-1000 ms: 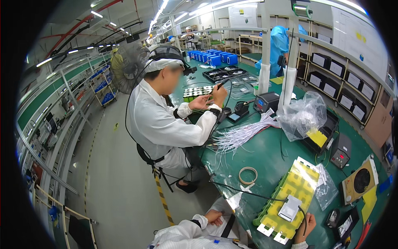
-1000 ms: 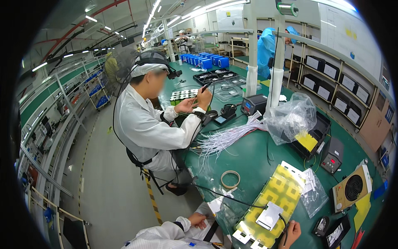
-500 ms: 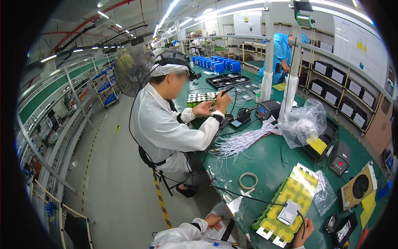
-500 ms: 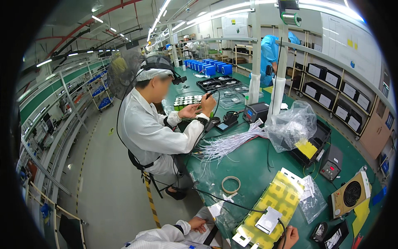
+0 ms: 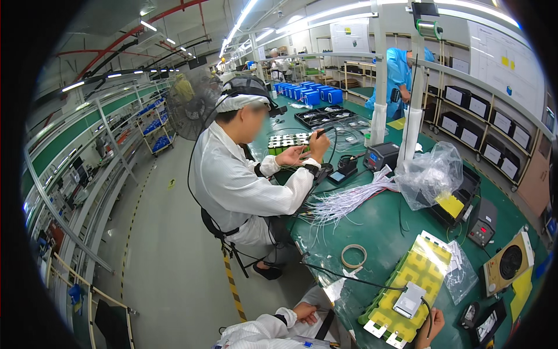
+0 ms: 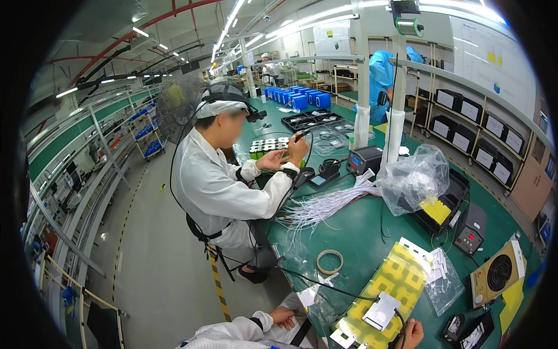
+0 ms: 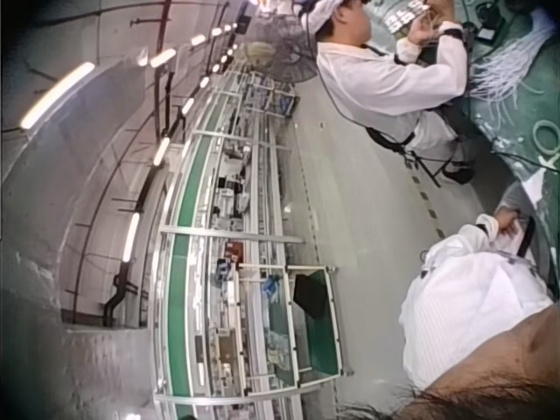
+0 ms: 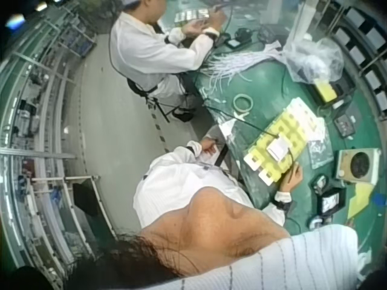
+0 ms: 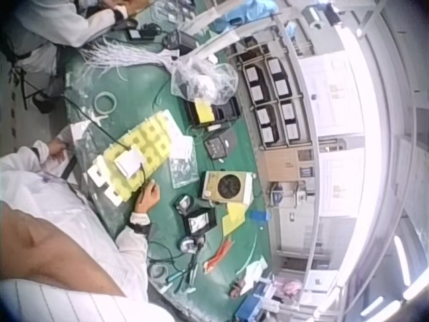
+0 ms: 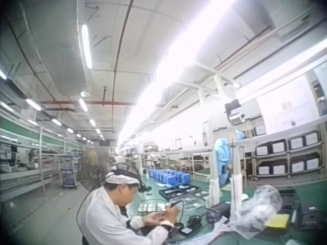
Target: Connecting and organizing wiring components on a battery pack assembly.
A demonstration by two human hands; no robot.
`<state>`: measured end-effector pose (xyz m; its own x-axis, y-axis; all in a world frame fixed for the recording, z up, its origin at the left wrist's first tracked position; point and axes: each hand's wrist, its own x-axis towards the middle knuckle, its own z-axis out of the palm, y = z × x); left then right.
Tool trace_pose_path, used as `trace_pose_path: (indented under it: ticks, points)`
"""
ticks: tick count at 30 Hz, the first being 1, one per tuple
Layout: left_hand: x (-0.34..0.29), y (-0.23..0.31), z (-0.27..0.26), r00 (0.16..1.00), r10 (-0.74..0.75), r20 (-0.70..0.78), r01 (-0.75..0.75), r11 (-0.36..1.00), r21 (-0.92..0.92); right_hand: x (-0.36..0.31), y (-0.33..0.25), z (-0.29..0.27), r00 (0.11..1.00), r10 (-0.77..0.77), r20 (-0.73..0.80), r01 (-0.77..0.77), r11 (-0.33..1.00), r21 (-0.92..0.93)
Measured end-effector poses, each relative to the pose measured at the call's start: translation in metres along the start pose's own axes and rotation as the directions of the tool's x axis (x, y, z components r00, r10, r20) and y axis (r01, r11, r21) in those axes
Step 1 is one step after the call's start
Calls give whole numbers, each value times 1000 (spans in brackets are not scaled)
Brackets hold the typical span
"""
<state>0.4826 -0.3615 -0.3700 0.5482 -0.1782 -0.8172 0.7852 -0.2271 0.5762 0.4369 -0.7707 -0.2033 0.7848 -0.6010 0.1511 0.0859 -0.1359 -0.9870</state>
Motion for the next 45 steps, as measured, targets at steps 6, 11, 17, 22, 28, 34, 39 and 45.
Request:
trace_pose_path:
  ticks: [6,11,17,22,28,34,39,45]
  points:
    - [-2,-1,-1,999,35,4,-35,999,-2,-9,-42,2,992,-86,88,100,981,-168]
    - [3,-6,-1,999,41,4,-41,999,20,-8,-34,-1,992,-81,93,94,986,-138]
    - [4,-5,-1,999,41,14,-42,999,26,-8,-34,-1,992,-91,91,103,985,-135]
    - [6,-7,-2,999,44,-4,-44,999,32,-7,-29,-1,995,-64,75,74,988,-138]
    - [8,-8,-3,1000,24,10,-24,1000,20,-7,-30,-1,994,-76,80,86,986,-142]
    - [3,-3,0,1000,8,8,-8,1000,16,-8,-34,-1,992,-86,87,100,981,-165]
    - [3,-5,-1,1000,24,16,-24,999,27,-8,-29,-2,994,-71,84,83,984,-156]
    - [5,-6,-2,999,29,20,-29,999,21,-7,-25,-3,994,-59,88,73,984,-165]
